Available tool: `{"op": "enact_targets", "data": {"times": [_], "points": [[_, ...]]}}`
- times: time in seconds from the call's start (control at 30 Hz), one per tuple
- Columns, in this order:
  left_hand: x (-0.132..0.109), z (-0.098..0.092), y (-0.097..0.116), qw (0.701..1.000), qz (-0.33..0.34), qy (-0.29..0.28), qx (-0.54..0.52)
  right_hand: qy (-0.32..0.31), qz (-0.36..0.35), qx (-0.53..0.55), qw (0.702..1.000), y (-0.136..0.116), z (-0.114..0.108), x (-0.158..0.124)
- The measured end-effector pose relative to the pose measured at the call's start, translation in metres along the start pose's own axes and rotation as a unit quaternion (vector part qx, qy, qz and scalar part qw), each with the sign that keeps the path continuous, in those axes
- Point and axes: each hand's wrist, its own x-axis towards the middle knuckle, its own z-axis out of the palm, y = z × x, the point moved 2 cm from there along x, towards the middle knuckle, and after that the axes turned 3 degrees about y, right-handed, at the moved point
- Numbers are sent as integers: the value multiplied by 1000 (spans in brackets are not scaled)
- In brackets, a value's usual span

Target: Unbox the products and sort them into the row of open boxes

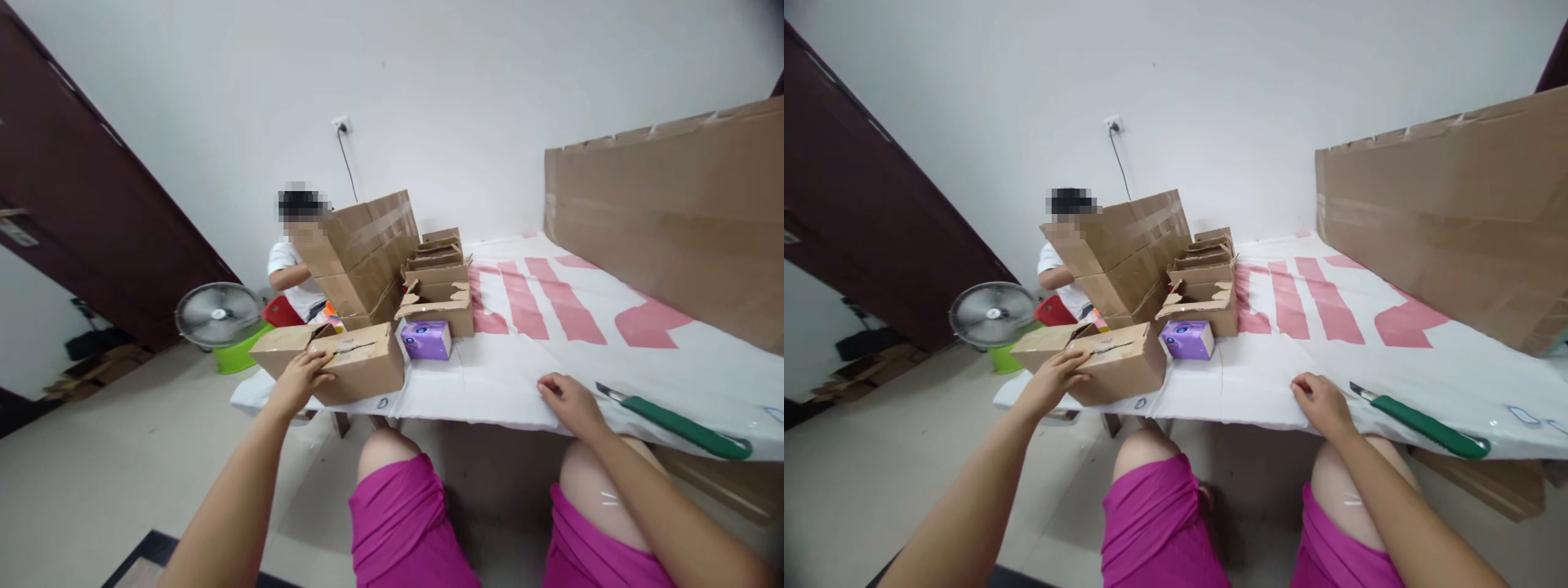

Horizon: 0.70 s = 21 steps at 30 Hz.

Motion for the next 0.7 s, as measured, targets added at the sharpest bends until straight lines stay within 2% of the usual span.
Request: {"op": "enact_targets", "data": {"times": [0.13, 0.33, 0.47, 0.57, 0.63, 0.7], "points": [[-21, -3, 3, 999, 10, 34, -33, -2, 1, -1, 1000, -1, 0, 0], [-39, -6, 11, 994, -18, 78, -71, -1, -5, -1, 1000, -3, -1, -2], [-50, -17, 26, 991, -23, 78, -110, 0, -9, -1, 1000, -4, -1, -2], [-53, -23, 56, 986, 3, 61, -157, 1, -8, -1, 1000, -3, -1, -1], [-50, -22, 88, 980, 31, 61, -186, 3, -3, 1, 1000, -3, 1, -1], [-43, -15, 129, 971, 64, 72, -217, 9, 2, 7, 1000, -1, 3, -1]]}}
